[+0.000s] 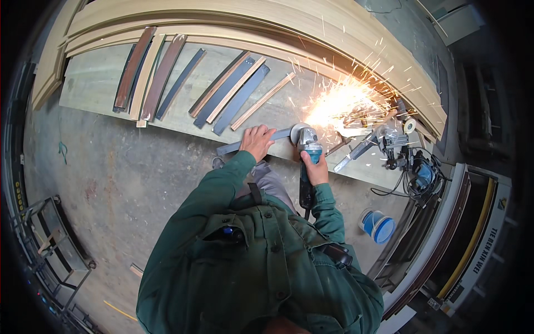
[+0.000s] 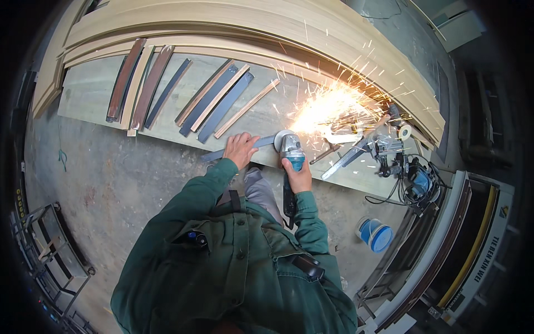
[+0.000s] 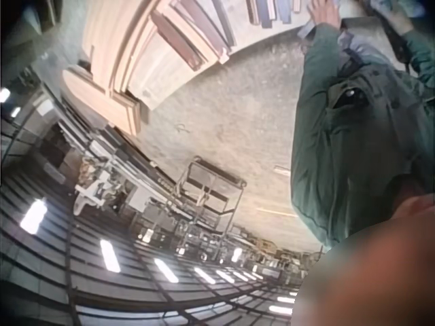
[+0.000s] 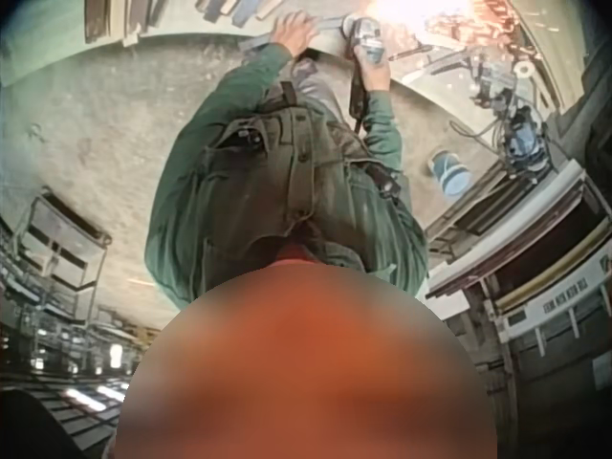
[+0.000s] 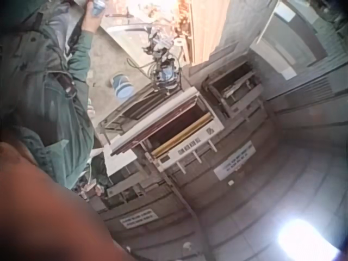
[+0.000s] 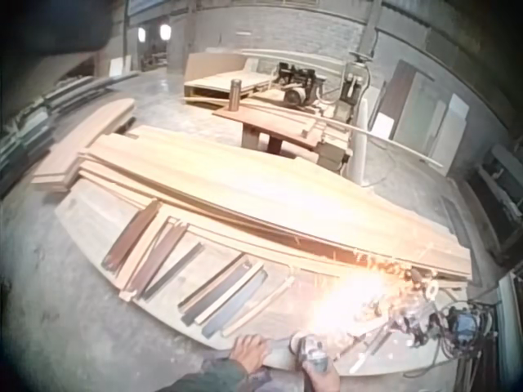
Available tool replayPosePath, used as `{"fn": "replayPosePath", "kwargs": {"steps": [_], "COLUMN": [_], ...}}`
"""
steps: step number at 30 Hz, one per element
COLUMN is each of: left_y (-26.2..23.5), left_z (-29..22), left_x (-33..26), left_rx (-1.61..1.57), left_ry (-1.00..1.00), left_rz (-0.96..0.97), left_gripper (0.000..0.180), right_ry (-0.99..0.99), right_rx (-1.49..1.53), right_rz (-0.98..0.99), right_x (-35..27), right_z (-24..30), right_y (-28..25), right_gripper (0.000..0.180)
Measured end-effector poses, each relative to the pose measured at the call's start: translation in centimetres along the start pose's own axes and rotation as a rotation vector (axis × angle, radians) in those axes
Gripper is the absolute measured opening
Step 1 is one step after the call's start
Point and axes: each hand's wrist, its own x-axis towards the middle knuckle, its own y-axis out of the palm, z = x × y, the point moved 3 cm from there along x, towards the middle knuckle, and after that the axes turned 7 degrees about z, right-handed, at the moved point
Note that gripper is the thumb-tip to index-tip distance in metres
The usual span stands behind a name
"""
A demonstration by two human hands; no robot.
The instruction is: Using a handheld angle grinder with a sanding disc to smooth the edges of various furniture strips on a workbench.
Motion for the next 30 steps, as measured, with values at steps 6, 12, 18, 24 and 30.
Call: {"fn": "replayPosePath", "kwargs": {"steps": [6,12,18,24,30], "left_y": [0.1,-0.1,-0.2,-1.5,-8.4], "left_z": [0.2,0.0,-0.2,-0.3,-0.1], "left_x": [-0.2,0.0,0.0,0.0,-1.4], "left_rx": [-0.004,-0.005,-0.007,-0.092,-0.995], "left_ry": [-0.001,-0.013,-0.015,-0.052,-0.404], "left_rz": [0.002,0.022,0.021,0.008,-0.423], "left_gripper": [0.041,0.040,0.040,0.040,0.028], "right_ry": [0.072,0.039,0.003,0.122,0.101], "right_rx": [0.079,0.010,0.004,0.131,0.371], "right_rz": [-0.059,0.044,-0.005,-0.167,-0.267], "right_x": [0.5,0.2,0.1,0.4,-1.4], "right_z": [-0.6,0.3,-0.2,-2.0,-3.3], "right_y": [-1.1,-0.3,0.0,-3.0,-4.4], "right_gripper": [0.057,0.070,0.065,0.057,0.056]}}
